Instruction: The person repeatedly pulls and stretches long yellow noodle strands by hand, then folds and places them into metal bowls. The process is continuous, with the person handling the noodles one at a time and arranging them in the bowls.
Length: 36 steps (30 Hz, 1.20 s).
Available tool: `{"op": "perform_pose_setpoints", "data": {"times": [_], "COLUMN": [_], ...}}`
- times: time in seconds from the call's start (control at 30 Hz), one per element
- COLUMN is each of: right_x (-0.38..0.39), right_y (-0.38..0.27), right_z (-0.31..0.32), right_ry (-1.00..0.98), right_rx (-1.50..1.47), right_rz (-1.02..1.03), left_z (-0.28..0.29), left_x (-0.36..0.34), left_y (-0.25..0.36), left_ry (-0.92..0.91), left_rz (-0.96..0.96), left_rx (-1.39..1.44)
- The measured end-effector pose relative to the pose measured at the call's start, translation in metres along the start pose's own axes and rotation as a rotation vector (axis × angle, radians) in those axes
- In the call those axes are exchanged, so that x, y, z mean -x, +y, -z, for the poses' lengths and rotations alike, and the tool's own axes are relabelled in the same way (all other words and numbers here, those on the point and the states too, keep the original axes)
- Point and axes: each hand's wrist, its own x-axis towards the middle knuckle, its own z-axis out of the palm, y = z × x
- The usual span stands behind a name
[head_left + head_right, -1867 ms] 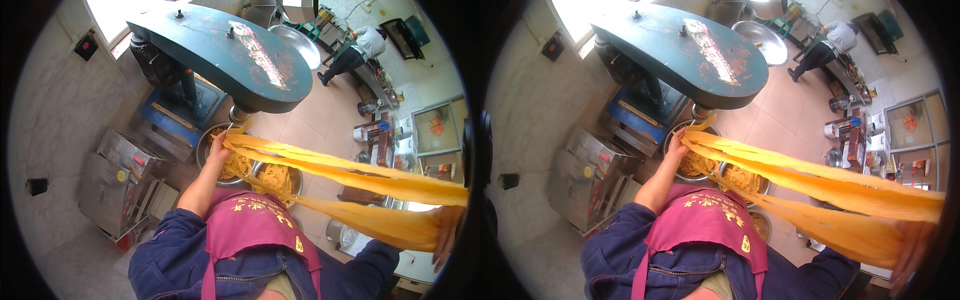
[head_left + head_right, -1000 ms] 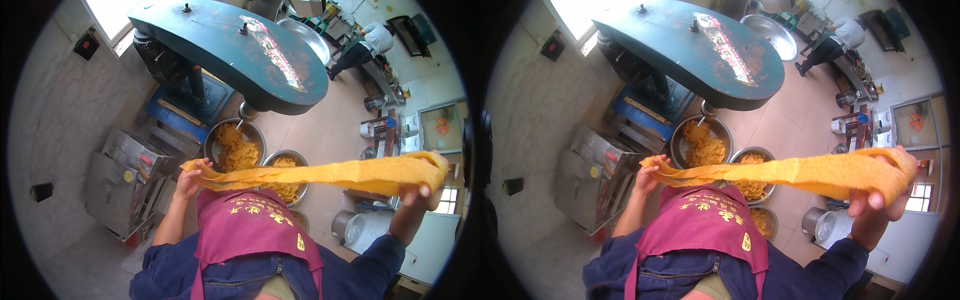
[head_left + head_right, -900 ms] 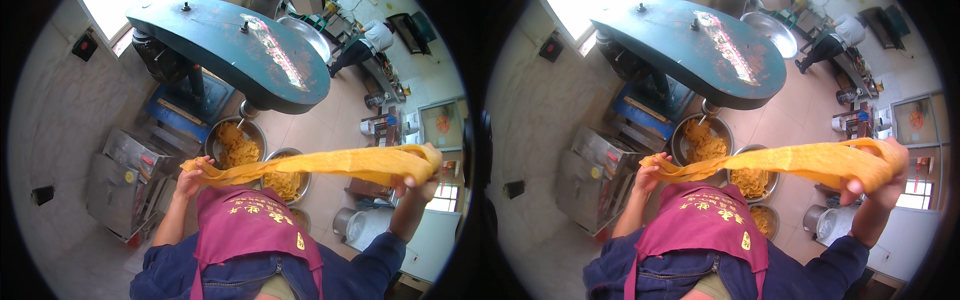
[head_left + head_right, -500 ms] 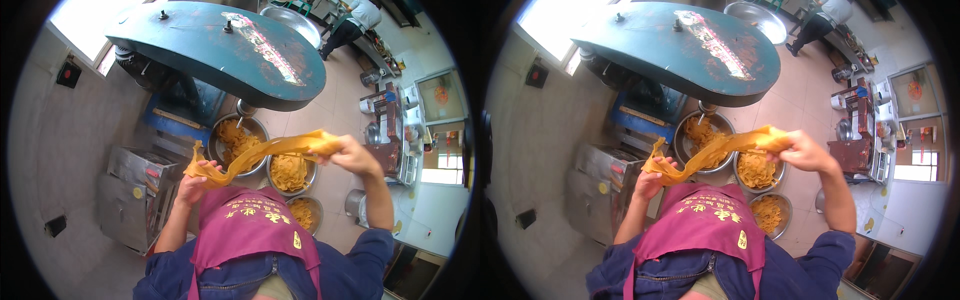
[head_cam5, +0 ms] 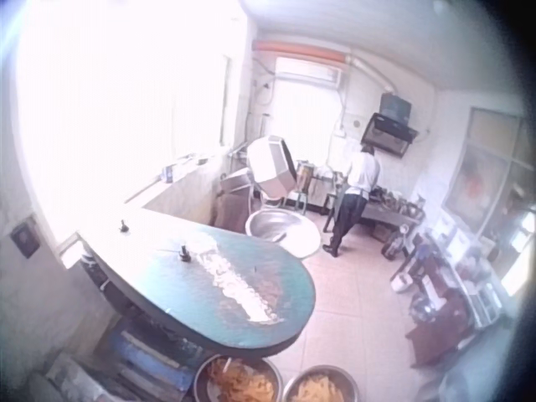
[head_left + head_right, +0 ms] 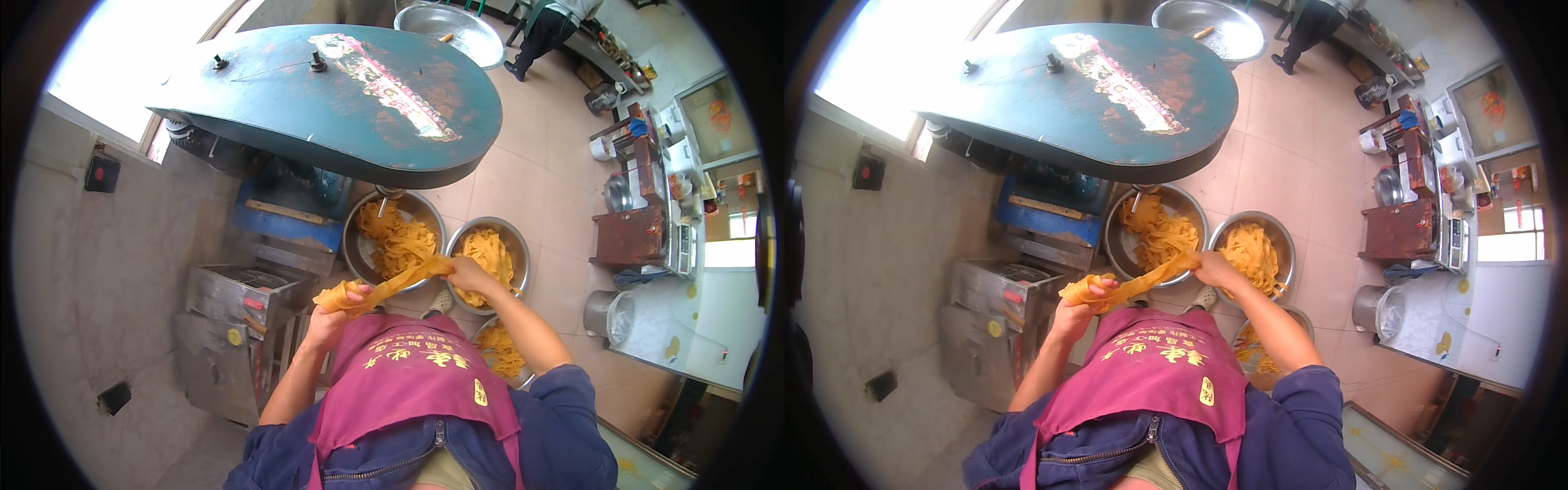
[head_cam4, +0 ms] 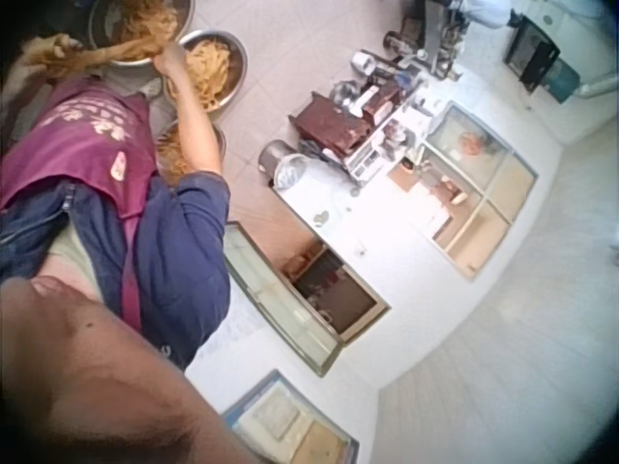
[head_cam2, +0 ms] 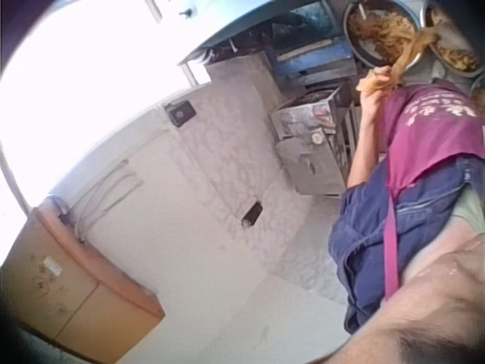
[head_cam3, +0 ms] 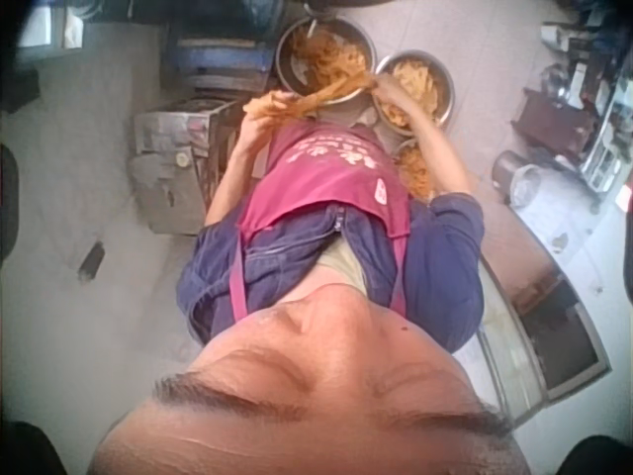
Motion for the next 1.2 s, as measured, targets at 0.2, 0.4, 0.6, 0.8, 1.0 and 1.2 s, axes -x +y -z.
{"op": "perform_pose_setpoints", "data": {"times": [0.2, 0.4, 0.6, 0.8, 1.0, 1.2], "right_x": [-0.01, -0.018, -0.028, -0.004, 0.055, 0.054], "right_y": [0.012, 0.01, 0.002, -0.025, -0.1, -0.089], "right_z": [-0.024, -0.011, -0.015, -0.012, 0.0, -0.01], "right_ry": [0.032, -0.107, 0.074, 0.181, 0.021, 0.049], "right_rx": [0.069, -0.125, 0.062, 0.264, -0.34, -0.552], "right_rz": [-0.064, -0.034, 0.033, -0.094, 0.491, 0.306], "left_z": [-0.034, -0.062, -0.061, -0.071, -0.078, -0.086], "left_x": [-0.006, -0.013, -0.027, -0.041, -0.063, -0.078], "left_y": [-0.001, 0.004, 0.004, 0.003, -0.012, -0.017], "left_ry": [0.109, 0.101, -0.118, -0.166, -0.122, -0.278], "left_rz": [-0.024, -0.061, -0.223, -0.213, -0.158, -0.293], "left_rx": [-0.141, -0.109, -0.346, -0.321, -0.454, -0.713]}}
